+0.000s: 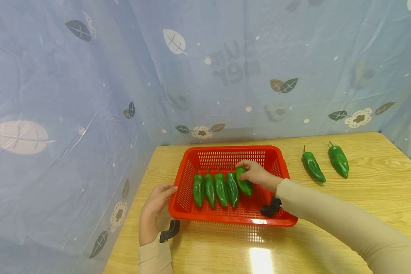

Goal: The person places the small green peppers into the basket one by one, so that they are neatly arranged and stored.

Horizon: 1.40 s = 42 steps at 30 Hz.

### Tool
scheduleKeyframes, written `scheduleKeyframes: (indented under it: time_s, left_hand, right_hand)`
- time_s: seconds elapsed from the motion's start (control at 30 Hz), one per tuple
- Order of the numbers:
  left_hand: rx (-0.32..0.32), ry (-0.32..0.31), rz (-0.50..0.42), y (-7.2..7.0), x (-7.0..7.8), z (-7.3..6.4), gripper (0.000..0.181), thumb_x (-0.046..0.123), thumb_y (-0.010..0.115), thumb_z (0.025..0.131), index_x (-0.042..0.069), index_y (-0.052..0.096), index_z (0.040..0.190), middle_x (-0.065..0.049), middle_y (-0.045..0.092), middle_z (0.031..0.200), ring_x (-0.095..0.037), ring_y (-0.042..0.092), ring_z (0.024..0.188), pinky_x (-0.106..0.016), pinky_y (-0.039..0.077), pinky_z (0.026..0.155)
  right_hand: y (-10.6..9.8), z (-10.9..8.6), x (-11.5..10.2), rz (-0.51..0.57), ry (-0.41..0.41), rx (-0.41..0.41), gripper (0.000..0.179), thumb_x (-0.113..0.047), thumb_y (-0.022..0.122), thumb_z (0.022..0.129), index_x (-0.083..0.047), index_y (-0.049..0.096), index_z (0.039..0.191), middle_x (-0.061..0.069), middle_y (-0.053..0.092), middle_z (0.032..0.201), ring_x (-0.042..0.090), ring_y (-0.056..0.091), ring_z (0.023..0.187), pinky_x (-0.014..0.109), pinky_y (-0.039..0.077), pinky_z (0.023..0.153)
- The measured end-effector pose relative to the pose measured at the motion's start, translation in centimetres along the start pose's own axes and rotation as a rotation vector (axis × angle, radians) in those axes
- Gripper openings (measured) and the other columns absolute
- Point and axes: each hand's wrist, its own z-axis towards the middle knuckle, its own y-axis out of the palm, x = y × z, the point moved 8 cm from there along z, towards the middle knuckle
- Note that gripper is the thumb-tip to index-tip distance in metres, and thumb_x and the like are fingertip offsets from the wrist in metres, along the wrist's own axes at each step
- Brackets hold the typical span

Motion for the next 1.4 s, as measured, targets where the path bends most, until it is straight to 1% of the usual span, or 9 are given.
scheduleKeyframes:
  time_s: [0.23,0.37,0.53,0.63,0.77,0.87,1.0,1.2,1.4]
  left_hand:
    - [0.007,-0.007,0.01,0.1,0.1,0.0,0.036,0.009,0.051,0.097,-0.018,0.051,0.121,-0.018,0.066,0.1,-0.016,0.065,0.084,-0.03,0.056,0.075]
    - [0.01,-0.011,0.011,0.0,0.0,0.0,0.035,0.008,0.05,0.097,-0.018,0.051,0.121,-0.016,0.066,0.099,-0.016,0.065,0.083,-0.03,0.056,0.075]
    - [0.012,-0.012,0.007,0.0,0.0,0.0,0.035,0.008,0.05,0.097,-0.018,0.051,0.12,-0.015,0.067,0.097,-0.015,0.065,0.082,-0.029,0.056,0.074]
    - [0.008,-0.007,0.009,0.0,0.1,0.0,0.036,0.008,0.05,0.097,-0.019,0.051,0.121,-0.015,0.067,0.098,-0.015,0.065,0.083,-0.029,0.056,0.074]
    - [0.011,-0.005,0.005,-0.1,0.0,0.1,0.036,0.008,0.05,0.097,-0.019,0.051,0.12,-0.016,0.067,0.098,-0.015,0.065,0.083,-0.029,0.056,0.074]
    - [0.017,-0.009,0.003,-0.1,0.0,0.1,0.036,0.008,0.05,0.096,-0.019,0.051,0.12,-0.016,0.066,0.098,-0.016,0.065,0.083,-0.03,0.056,0.074]
    - [0.022,-0.006,0.003,0.0,0.0,0.0,0.035,0.008,0.051,0.096,-0.019,0.051,0.119,-0.017,0.066,0.098,-0.017,0.065,0.083,-0.031,0.056,0.074]
    - [0.016,-0.01,-0.002,0.0,-0.1,0.1,0.035,0.008,0.05,0.096,-0.018,0.051,0.12,-0.018,0.066,0.099,-0.017,0.065,0.084,-0.032,0.057,0.074]
    - [0.012,-0.009,0.0,0.0,0.0,0.0,0.036,0.008,0.051,0.096,-0.018,0.051,0.12,-0.018,0.066,0.099,-0.017,0.065,0.084,-0.031,0.057,0.075]
  right_hand:
    - [0.4,-0.2,0.3,-0.075,0.008,0.005,0.049,0.0,0.063,0.084,-0.001,0.05,0.131,0.026,0.052,0.123,0.029,0.059,0.097,0.033,0.052,0.072]
    - [0.5,-0.1,0.7,-0.113,0.013,0.012,0.049,0.001,0.063,0.083,-0.001,0.05,0.13,0.023,0.055,0.12,0.025,0.06,0.089,0.03,0.051,0.069]
    - [0.7,0.0,1.1,-0.151,0.03,0.006,0.05,0.0,0.062,0.083,-0.003,0.05,0.131,0.023,0.051,0.129,0.022,0.054,0.081,0.028,0.044,0.063]
    - [0.8,0.2,1.2,-0.195,0.024,0.003,0.05,0.001,0.063,0.082,-0.004,0.05,0.131,0.025,0.046,0.136,0.023,0.051,0.083,0.028,0.042,0.062]
    - [1.1,0.3,1.3,-0.226,0.023,0.002,0.051,0.003,0.064,0.08,-0.004,0.051,0.129,0.025,0.046,0.136,0.023,0.051,0.084,0.029,0.042,0.061]
    - [1.2,0.4,1.7,-0.224,0.041,-0.001,0.051,0.003,0.064,0.08,-0.005,0.051,0.128,0.024,0.05,0.131,0.023,0.05,0.08,0.029,0.041,0.06]
    - [1.5,0.5,2.1,-0.223,0.052,-0.01,0.049,0.003,0.065,0.08,-0.005,0.051,0.127,0.024,0.048,0.134,0.023,0.05,0.081,0.029,0.042,0.061]
    - [1.6,0.6,2.1,-0.216,0.047,0.004,0.049,0.005,0.065,0.08,-0.004,0.051,0.126,0.025,0.045,0.137,0.024,0.048,0.083,0.03,0.041,0.063]
    - [1.7,0.6,2.0,-0.225,0.037,0.017,0.049,0.006,0.065,0.079,-0.004,0.052,0.125,0.025,0.048,0.134,0.025,0.048,0.082,0.03,0.041,0.062]
